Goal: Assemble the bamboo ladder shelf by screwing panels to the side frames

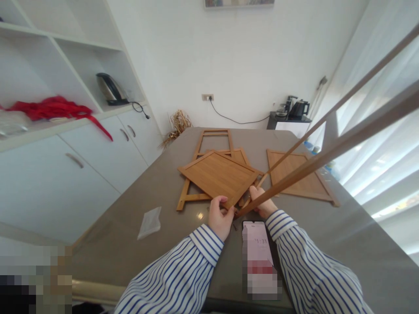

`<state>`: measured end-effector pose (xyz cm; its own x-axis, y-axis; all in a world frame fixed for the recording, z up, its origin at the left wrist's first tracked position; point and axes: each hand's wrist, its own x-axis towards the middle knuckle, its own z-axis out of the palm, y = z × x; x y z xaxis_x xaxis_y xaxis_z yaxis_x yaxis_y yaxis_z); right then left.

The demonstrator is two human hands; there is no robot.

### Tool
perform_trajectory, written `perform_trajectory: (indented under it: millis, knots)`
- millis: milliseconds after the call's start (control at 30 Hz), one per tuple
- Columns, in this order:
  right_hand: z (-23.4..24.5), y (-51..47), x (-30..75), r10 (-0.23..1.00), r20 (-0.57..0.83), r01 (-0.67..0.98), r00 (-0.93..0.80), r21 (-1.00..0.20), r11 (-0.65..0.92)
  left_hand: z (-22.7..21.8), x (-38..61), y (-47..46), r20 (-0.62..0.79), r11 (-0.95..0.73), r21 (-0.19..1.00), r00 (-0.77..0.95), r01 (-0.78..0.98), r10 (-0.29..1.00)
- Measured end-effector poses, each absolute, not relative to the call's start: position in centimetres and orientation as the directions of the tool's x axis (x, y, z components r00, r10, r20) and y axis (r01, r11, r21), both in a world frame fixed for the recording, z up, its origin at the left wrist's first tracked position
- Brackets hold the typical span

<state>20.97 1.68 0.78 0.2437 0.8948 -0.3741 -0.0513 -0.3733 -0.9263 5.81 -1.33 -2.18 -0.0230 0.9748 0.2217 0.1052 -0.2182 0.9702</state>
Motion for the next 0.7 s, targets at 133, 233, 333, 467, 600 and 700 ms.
perform_trajectory:
  millis: [133,233,333,467,600,700]
  knots:
    - [0.9,2.0,21.1,0.879,-0.370,-0.008,0.301,-0.923,-0.386,-2.6,5.9,-1.2,0.259,-0.259,0.960,0.014,0.103,0.966]
    - [1.1,2.1,21.0,0.875,-0.361,0.019,0.322,-0.922,-0.387,-2.8,5.7,-1.1,0.280,-0.281,0.950,0.027,0.135,0.960]
    - [1.3,2.1,20.8,0.877,-0.350,0.040,0.329,-0.923,-0.383,-2.9,5.5,-1.1,0.316,-0.317,0.930,0.036,0.186,0.948]
    - [1.4,2.1,20.7,0.885,-0.331,0.062,0.327,-0.927,-0.370,-2.3,5.3,-1.2,0.393,-0.416,0.867,0.138,0.274,0.909]
    - [1.1,2.3,20.8,0.890,-0.317,0.074,0.327,-0.931,-0.358,-1.5,4.7,-1.5,0.457,-0.544,0.777,0.310,0.316,0.834]
    - [1.0,2.4,20.9,0.895,-0.308,0.083,0.323,-0.933,-0.351,-1.3,4.2,-1.7,0.450,-0.584,0.745,0.404,0.321,0.796]
